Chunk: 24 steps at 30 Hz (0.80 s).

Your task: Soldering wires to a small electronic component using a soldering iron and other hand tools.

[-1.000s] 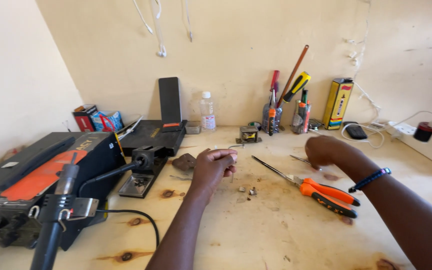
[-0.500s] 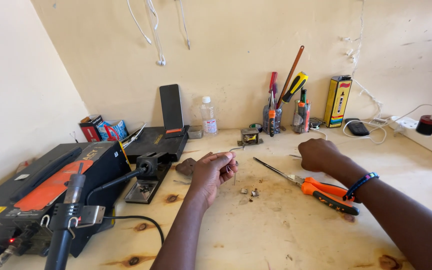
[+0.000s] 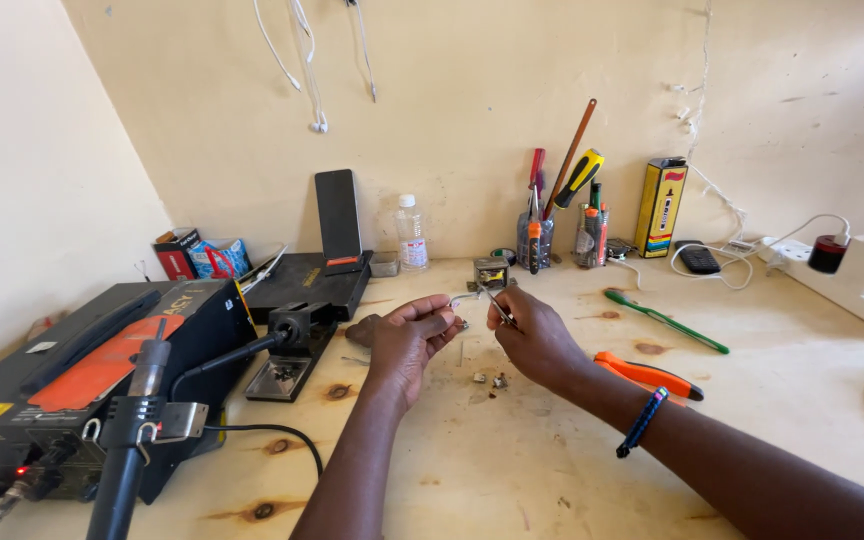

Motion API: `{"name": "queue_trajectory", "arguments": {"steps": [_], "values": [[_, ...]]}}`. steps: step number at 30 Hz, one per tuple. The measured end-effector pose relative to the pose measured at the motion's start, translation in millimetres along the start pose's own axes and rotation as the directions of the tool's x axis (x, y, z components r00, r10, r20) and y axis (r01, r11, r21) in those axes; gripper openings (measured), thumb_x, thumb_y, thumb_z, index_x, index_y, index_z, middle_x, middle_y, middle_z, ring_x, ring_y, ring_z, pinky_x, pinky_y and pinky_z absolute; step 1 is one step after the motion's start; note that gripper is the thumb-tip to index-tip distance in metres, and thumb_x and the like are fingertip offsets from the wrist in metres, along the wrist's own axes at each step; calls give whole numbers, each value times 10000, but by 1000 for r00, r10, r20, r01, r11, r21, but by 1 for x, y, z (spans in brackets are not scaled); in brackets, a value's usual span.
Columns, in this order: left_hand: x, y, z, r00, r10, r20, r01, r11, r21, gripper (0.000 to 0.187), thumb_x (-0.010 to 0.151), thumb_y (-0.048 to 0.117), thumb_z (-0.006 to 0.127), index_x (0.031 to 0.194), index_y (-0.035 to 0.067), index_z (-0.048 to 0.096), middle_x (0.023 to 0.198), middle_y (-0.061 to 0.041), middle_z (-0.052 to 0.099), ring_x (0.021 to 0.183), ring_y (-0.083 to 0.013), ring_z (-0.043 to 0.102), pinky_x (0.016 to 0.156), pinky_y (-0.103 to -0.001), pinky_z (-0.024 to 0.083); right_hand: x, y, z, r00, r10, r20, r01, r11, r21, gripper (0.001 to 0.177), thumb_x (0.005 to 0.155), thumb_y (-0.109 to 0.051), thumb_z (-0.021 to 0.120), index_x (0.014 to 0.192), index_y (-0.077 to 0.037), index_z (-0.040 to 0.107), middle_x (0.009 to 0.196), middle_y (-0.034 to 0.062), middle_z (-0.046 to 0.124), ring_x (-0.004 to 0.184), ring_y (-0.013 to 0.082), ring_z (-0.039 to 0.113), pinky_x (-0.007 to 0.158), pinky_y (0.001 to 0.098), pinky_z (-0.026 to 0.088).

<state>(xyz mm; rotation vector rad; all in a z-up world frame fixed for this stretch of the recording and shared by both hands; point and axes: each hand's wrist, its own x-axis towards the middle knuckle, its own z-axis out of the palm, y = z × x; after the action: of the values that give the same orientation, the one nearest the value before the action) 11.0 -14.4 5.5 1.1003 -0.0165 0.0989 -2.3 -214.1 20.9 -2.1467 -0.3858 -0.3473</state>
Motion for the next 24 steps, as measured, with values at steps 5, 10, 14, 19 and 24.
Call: {"name": "queue_trajectory", "arguments": {"steps": [5,10,14,19,24], "values": [[-9,2,7,1000,16,-9,-16,1000,7,413,845,-104,801,1256,-86,757,1000,-184,735,904,-306,809,890,-378,685,-13,-9,6,999,34,-13,-31,973,228,163,938,-50,592,1032,-95,717,764,125,672,719,228,647,709,368,575],[-11,1,8,998,51,-30,-49,997,55,389,824,-103,814,1211,-82,781,959,-177,730,892,-307,810,875,-397,693,-18,17,28,999,-30,-42,38,976,213,243,893,-96,748,1135,-76,737,904,113,731,826,196,665,772,368,579],[-12,-2,10,996,93,-7,-92,990,106,367,810,-111,817,1174,-69,801,926,-187,721,854,-301,805,849,-413,697,-19,21,33,980,-143,-138,169,966,198,181,959,-102,719,1137,-76,739,864,140,686,801,228,662,745,378,556],[-19,3,15,992,121,29,-124,975,183,334,828,-113,802,1161,-87,802,918,-188,683,858,-293,789,842,-414,692,-19,17,28,962,-230,-147,249,960,125,125,1016,-106,667,1119,-73,730,846,191,643,785,297,639,724,421,534],[-31,16,19,989,119,84,-141,922,362,214,843,-23,838,1056,-5,859,853,-212,754,755,-290,807,727,-393,719,-18,19,27,975,-192,-111,208,965,157,87,1050,-138,631,1080,-87,694,807,158,589,760,289,600,718,424,521]]}}
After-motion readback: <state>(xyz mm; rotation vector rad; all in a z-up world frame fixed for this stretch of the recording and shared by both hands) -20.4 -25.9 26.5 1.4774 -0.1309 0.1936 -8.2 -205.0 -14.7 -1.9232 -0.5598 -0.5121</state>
